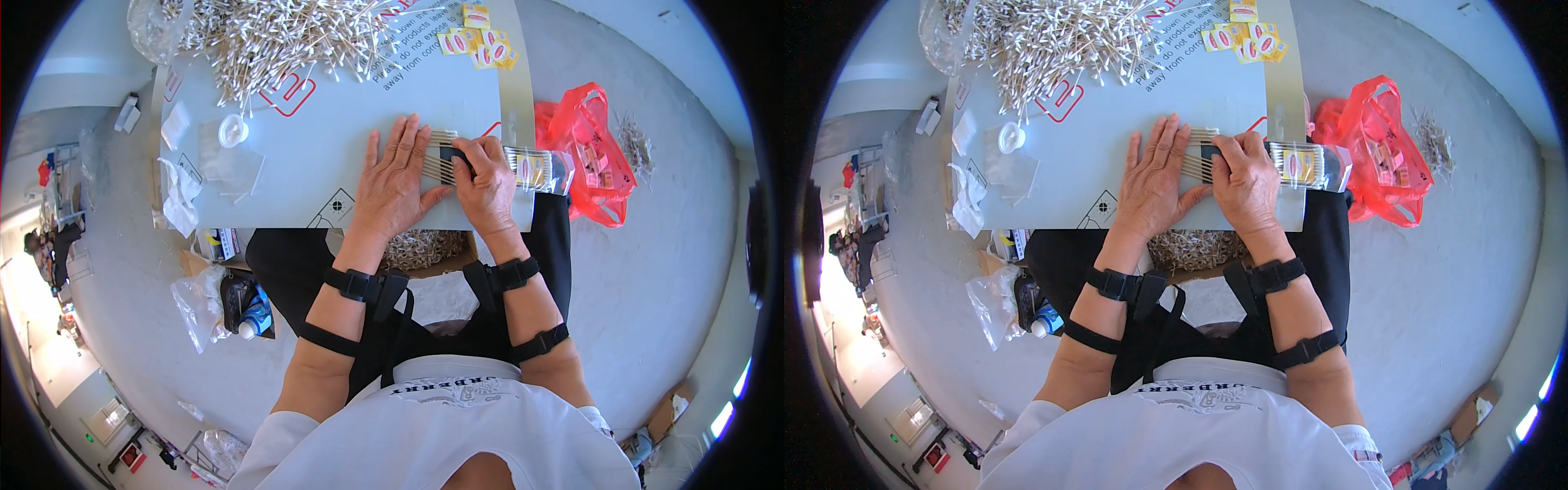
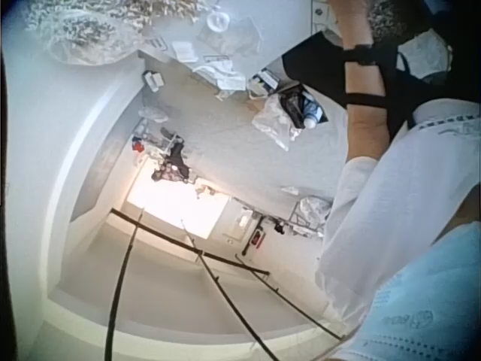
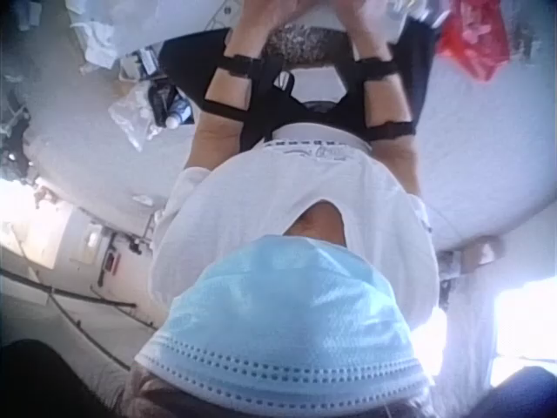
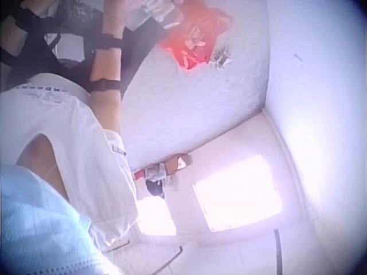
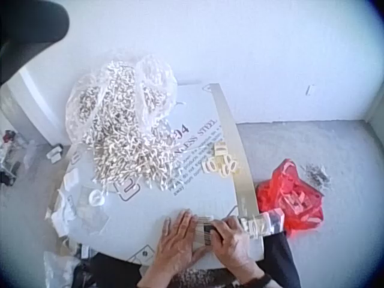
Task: Aligning cotton swabs and placing them into a small plastic bag.
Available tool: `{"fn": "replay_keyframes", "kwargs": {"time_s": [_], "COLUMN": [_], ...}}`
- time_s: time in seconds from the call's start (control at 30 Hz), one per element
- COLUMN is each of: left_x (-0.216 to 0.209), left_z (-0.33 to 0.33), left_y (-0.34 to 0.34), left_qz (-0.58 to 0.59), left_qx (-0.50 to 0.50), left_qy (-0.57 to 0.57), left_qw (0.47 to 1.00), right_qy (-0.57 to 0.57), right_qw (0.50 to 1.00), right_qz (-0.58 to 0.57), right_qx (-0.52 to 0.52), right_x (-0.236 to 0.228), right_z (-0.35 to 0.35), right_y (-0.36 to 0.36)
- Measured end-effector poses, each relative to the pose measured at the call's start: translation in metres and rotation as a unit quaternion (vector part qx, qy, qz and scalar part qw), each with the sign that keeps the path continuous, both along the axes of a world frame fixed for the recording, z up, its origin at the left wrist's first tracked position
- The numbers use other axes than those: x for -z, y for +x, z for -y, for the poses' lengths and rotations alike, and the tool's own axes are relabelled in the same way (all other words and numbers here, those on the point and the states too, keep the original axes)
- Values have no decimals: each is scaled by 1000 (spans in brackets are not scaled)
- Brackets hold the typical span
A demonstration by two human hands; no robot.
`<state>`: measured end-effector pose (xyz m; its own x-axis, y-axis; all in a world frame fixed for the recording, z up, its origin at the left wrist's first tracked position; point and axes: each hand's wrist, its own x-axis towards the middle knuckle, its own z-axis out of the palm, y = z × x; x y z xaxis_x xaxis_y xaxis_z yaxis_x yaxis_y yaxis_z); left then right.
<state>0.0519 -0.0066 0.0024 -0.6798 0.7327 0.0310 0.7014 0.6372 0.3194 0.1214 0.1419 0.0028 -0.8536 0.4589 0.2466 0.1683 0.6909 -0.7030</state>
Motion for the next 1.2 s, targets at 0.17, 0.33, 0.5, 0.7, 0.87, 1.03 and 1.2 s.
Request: {"fn": "replay_keyframes", "kwargs": {"time_s": [0.17, 0.33, 0.5, 0.7, 0.87, 1.03, 1.2], "left_x": [0, 0, 0, -1, -2, -2, -5], "left_z": [0, 0, 0, 0, 0, 1, 3], "left_y": [0, 0, 1, 1, 0, 2, 3], "left_qz": [-2, -1, 3, 8, 5, 1, -5], "left_qx": [0, -2, -2, -4, -4, -7, 1], "left_qy": [-3, 1, 7, 23, 30, 28, 49], "left_qw": [1000, 1000, 1000, 1000, 1000, 1000, 999], "right_qy": [2, -23, -19, 6, 19, -1, -16], "right_qw": [1000, 1000, 1000, 1000, 999, 999, 997], "right_qz": [-6, -2, 11, 17, 30, 32, 26], "right_qx": [-22, -8, -3, 1, -8, -27, -72], "right_x": [2, 0, -2, -1, 2, -7, -17], "right_z": [-1, 0, -2, -2, -3, -2, -9], "right_y": [1, -1, -4, -6, -6, -4, 3]}}
